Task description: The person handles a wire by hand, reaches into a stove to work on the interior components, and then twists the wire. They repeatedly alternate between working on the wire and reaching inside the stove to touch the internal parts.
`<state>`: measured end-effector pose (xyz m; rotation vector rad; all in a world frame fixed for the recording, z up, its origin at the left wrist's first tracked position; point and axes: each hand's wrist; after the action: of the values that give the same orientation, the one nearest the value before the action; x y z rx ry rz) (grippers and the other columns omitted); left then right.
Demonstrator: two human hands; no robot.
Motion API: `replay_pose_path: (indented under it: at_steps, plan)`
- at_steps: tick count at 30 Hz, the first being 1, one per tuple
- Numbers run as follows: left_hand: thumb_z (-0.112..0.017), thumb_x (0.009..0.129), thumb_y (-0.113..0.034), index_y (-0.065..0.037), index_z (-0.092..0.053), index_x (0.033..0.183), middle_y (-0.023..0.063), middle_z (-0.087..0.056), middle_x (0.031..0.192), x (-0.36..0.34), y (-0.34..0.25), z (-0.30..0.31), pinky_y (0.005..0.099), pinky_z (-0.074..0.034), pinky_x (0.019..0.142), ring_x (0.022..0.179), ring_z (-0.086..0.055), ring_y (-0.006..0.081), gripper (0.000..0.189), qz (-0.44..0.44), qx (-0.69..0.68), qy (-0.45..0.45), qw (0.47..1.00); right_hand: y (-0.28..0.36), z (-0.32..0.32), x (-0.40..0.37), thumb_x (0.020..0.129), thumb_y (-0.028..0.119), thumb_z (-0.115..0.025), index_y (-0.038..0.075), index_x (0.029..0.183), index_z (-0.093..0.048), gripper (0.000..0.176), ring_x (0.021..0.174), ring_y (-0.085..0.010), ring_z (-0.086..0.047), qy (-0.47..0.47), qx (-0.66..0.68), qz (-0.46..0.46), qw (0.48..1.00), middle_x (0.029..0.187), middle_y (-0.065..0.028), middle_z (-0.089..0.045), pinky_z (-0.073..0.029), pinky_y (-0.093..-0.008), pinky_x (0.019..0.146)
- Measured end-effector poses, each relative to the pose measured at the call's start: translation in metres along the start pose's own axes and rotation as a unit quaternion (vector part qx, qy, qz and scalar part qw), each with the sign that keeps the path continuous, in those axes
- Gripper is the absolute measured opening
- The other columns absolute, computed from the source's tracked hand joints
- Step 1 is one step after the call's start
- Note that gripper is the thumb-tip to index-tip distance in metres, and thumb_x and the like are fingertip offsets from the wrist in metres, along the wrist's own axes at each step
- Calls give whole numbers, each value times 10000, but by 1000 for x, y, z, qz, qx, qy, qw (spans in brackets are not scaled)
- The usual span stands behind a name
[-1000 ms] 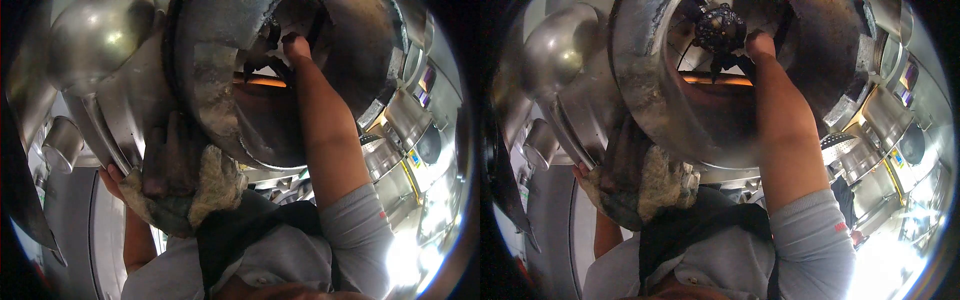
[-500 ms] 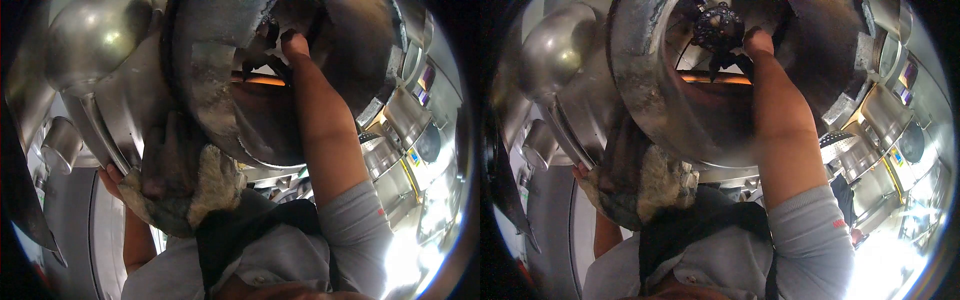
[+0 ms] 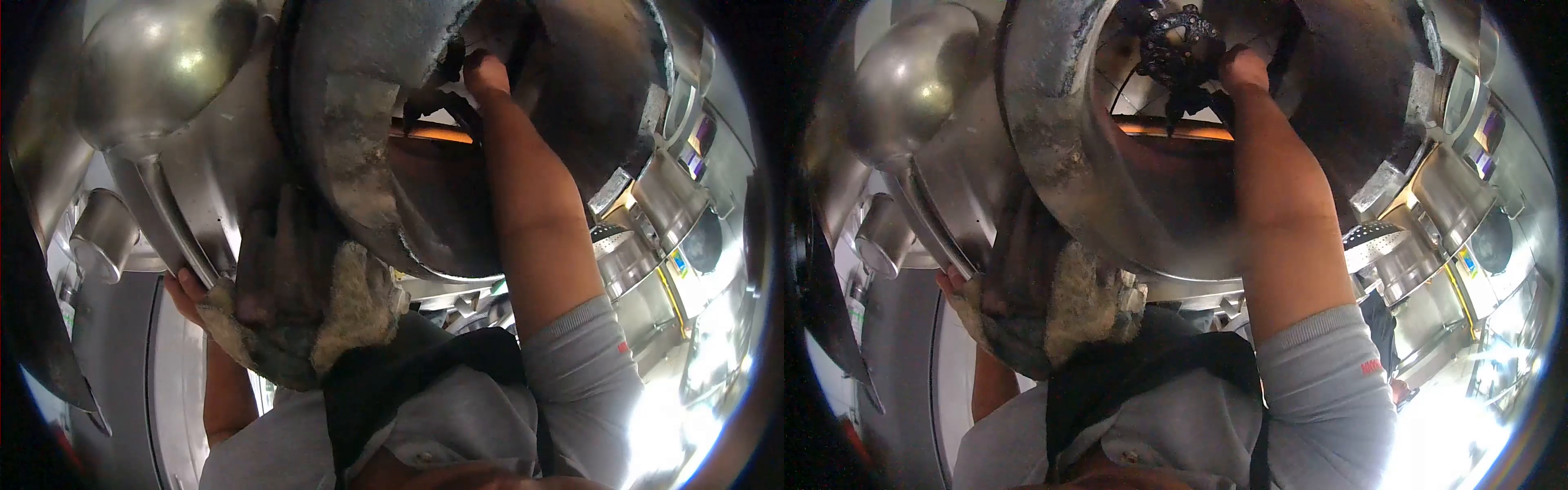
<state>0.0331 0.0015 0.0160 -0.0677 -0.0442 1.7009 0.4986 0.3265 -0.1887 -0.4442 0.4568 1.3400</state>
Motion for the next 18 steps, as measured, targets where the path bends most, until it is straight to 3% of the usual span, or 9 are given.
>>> replay_pose_path:
  at_steps: [4, 6, 7, 9, 12, 13, 15, 17, 18]
  plan:
    - [-526, 993, -332, 15, -375, 1352, 267, -490, 1201, -27, 22, -8, 465, -513, 727, 936, -572, 371, 522, -52, -24, 41, 998, -10, -9, 10, 833, 187, -525, 17, 990, -672, 275, 999, -408, -637, 21, -15, 44, 999, 1030, -231, -674, -519, -456, 868]
    - [-521, 997, -329, 23, -370, 1361, 268, -475, 1226, -28, 0, -13, 475, -512, 738, 944, -569, 384, 528, 194, -239, -9, 951, -4, 0, 2, 824, 185, -536, 15, 986, -673, 272, 996, -409, -638, 12, -16, 75, 997, 1029, -232, -674, -518, -457, 871]
    - [-521, 997, -329, 23, -370, 1361, 268, -475, 1226, -26, 0, -13, 475, -512, 738, 944, -569, 384, 528, 194, -241, -11, 951, 0, 4, -3, 818, 185, -540, 16, 985, -675, 273, 1006, -412, -633, 6, 22, 46, 999, 1038, -239, -669, -512, -455, 884]
    - [-496, 996, -322, -13, -403, 1362, 214, -453, 1315, -19, 3, -9, 505, -416, 894, 1090, -509, 360, 488, 124, -172, 12, 977, 7, 12, -7, 812, 184, -545, 17, 985, -676, 274, 1016, -414, -628, -2, 60, 17, 998, 1047, -247, -664, -506, -454, 897]
    - [-459, 996, -311, -66, -451, 1363, 134, -419, 1448, -13, 8, -2, 549, -272, 1127, 1310, -419, 324, 442, 14, -67, 54, 996, 1, 16, -10, 814, 176, -536, 11, 1005, -675, 287, 1045, -418, -615, 1, 15, 29, 999, 1063, -254, -658, -490, -444, 931]
    - [-459, 995, -317, -56, -459, 1336, 133, -437, 1393, -12, 9, -4, 527, -295, 1085, 1259, -435, 310, 430, 26, -80, 52, 995, 0, 20, -8, 857, 245, -526, 10, 1075, -657, 346, 1093, -403, -602, 40, 3, 19, 999, 1129, -246, -641, -483, -444, 950]
    - [-460, 994, -329, -36, -475, 1282, 131, -473, 1284, -15, 5, -9, 482, -340, 999, 1157, -465, 280, 412, 141, -197, 21, 970, 3, 25, -6, 901, 313, -516, 8, 1146, -640, 410, 1141, -389, -588, 78, -8, 10, 997, 1196, -238, -624, -476, -444, 970]
    - [-460, 992, -341, -16, -490, 1228, 129, -510, 1174, -18, 5, -13, 437, -384, 914, 1054, -496, 251, 403, 248, -298, 3, 922, 11, 24, -8, 830, 167, -530, 3, 1056, -653, 305, 1074, -421, -604, 39, 29, -8, 999, 1105, -261, -647, -486, -443, 938]
    - [-461, 992, -347, -6, -498, 1201, 127, -528, 1120, -20, 5, -14, 414, -407, 872, 1003, -511, 236, 402, 288, -330, -7, 899, 5, 13, -1, 830, 167, -530, 3, 1056, -653, 305, 1074, -421, -604, 40, 31, -8, 999, 1105, -261, -647, -486, -443, 938]
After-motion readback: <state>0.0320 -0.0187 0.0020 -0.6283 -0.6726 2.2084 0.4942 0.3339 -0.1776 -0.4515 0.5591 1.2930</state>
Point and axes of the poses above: each hand's wrist, its own x-axis towards the middle knuckle, its own z-axis out of the back of the hand, y = z × x
